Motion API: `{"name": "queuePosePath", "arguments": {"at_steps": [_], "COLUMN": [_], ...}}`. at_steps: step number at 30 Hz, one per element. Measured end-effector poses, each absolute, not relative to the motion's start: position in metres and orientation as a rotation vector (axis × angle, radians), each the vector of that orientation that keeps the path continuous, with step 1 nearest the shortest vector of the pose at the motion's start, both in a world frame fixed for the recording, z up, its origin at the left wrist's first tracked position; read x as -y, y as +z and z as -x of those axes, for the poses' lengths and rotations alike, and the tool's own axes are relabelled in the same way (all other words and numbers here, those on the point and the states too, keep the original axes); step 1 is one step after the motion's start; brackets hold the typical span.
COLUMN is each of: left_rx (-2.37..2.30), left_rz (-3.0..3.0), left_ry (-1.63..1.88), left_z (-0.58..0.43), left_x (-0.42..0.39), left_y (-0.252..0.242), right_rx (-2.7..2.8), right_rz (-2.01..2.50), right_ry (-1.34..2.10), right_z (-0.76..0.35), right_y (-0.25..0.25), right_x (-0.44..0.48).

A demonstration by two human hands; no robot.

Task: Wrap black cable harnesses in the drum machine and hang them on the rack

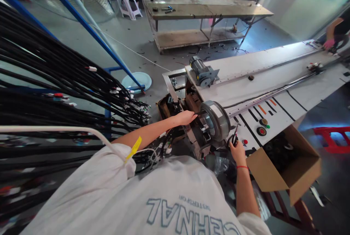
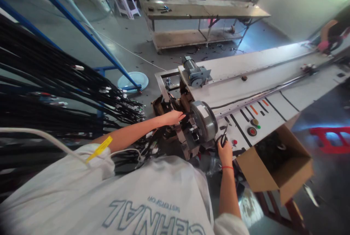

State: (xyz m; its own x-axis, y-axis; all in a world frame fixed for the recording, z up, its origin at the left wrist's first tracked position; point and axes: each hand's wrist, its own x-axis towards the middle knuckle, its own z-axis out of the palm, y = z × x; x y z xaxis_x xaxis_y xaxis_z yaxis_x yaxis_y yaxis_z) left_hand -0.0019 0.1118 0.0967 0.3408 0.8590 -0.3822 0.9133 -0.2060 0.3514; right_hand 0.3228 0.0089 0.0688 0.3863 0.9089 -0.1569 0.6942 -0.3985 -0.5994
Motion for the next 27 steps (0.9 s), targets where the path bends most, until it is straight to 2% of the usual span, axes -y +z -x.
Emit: {"name": "queuePosePath", "arguments": {"at_steps": [2,3,7,9,11,14,18,20,24,27], "left_rx": [-1.461,-1.417,-1.153,-0.992,-0.87,-0.849,-1.218,-1.357,-1.204,-1.042], "left_rz": [-2.044,-1.979,-1.522,-1.353,-1.325,-1.524,-1.944,-2.068,-2.183,-2.266], "left_ry": [-0.071,-0.035,0.028,-0.037,-0.085,0.024,0.108,0.088,0.276,0.393], "left_z": [0.007,0.01,0.025,0.033,0.039,0.039,0.022,0.016,0.029,0.06], "left_x": [-0.109,-0.107,-0.096,-0.087,-0.079,-0.068,-0.053,-0.044,-0.024,-0.005], "left_y": [0.093,0.091,0.09,0.095,0.103,0.112,0.1,0.089,0.08,0.076], "right_rx": [1.414,1.421,1.324,1.132,0.923,0.798,0.746,0.7,0.612,0.515], "right_rz": [2.126,2.036,1.474,1.239,1.101,1.061,1.321,1.391,1.243,1.074], "right_ry": [0.643,0.75,1.672,1.897,1.935,1.831,1.433,1.348,1.53,1.533], "right_z": [-0.326,-0.319,-0.251,-0.211,-0.181,-0.154,-0.127,-0.115,-0.112,-0.133], "right_y": [0.081,0.089,0.11,0.108,0.098,0.075,0.048,0.041,0.043,0.052], "right_x": [-0.018,-0.018,-0.012,-0.023,-0.041,-0.06,-0.044,-0.028,-0.015,-0.026]}}
